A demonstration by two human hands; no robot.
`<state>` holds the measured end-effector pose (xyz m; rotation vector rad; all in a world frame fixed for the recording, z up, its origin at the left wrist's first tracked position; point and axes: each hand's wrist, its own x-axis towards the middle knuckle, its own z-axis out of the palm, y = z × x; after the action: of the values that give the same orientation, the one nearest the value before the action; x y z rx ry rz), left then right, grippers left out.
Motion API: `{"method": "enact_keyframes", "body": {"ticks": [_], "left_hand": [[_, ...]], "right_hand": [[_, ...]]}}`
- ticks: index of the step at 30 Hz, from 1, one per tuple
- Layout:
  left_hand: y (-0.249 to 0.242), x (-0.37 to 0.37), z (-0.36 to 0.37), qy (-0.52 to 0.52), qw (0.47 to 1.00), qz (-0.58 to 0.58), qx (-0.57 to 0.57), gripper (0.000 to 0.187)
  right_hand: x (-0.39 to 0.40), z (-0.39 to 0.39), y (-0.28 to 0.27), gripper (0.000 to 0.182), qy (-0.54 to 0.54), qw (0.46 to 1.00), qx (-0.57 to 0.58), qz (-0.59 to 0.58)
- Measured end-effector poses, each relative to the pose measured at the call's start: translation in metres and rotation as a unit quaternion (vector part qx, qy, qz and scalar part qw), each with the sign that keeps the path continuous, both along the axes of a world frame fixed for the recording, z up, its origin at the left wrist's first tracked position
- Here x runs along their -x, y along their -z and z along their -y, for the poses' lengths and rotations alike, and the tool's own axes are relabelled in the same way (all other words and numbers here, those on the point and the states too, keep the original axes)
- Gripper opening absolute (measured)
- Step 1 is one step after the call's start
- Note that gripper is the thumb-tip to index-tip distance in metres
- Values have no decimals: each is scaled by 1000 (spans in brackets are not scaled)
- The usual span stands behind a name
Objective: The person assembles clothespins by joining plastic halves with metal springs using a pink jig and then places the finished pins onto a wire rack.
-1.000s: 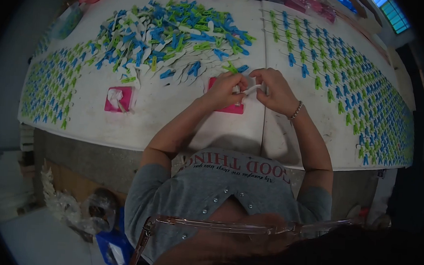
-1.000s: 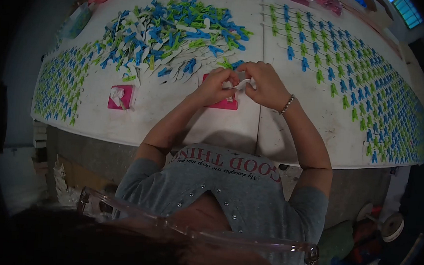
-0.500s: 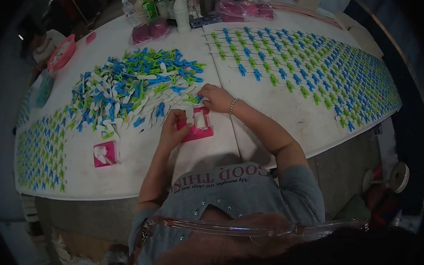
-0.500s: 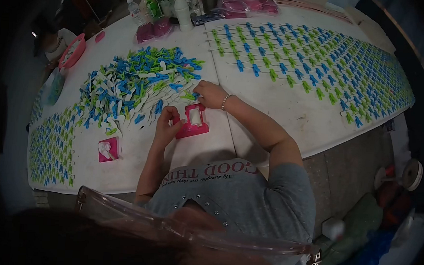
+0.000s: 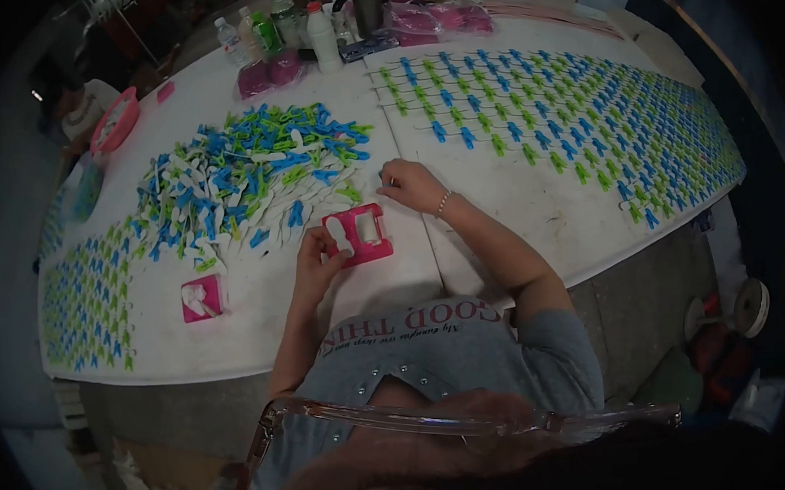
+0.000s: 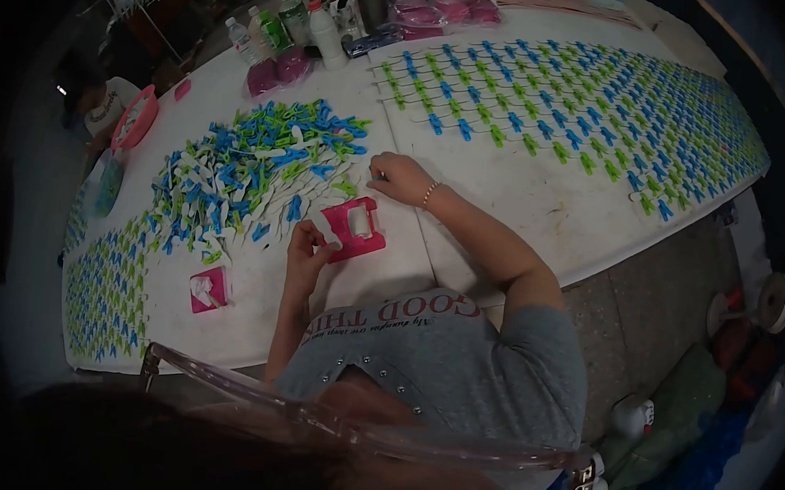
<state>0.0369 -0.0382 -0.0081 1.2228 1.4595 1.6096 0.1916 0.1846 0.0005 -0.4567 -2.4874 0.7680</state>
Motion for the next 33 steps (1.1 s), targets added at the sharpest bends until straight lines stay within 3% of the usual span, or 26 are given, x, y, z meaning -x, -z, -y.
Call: {"method": "enact_keyframes", "body": {"ticks": [3,5,7,11,13,16,26,30,32,33], "left_hand": [[4,-7,3,3,997,74,17,35],[5,-9,1,20,996,84,17,36],[1,-13,-5,28,996,90,-4,37],[-8,-18,-12,30,995,90,11,38],[-7,-20,-14,31,996,88,4,39],[-9,-19,-16,35,996,83,-3,39],[-10,-18,-15,39,996,85,-1,41],[-10,-17,-5,0,995,96,8,39],[-14,-9,-4,-3,997,79,7,38],[-13,-1,-4,-16,997,76,12,38]], "right_hand": [[-33,32,-20,25,71,985,144,-63],[-45,36,-3,31,87,956,245,-135],[-58,38,1,33,86,938,309,-132],[-69,33,21,40,128,939,271,-168],[-75,33,25,41,196,966,108,-128],[-80,32,17,40,247,964,52,-83],[-86,30,13,37,267,963,-10,18],[-93,22,19,68,245,963,-109,-15],[-89,22,-47,82,250,965,27,77],[-79,16,-79,83,238,968,31,66]]}}
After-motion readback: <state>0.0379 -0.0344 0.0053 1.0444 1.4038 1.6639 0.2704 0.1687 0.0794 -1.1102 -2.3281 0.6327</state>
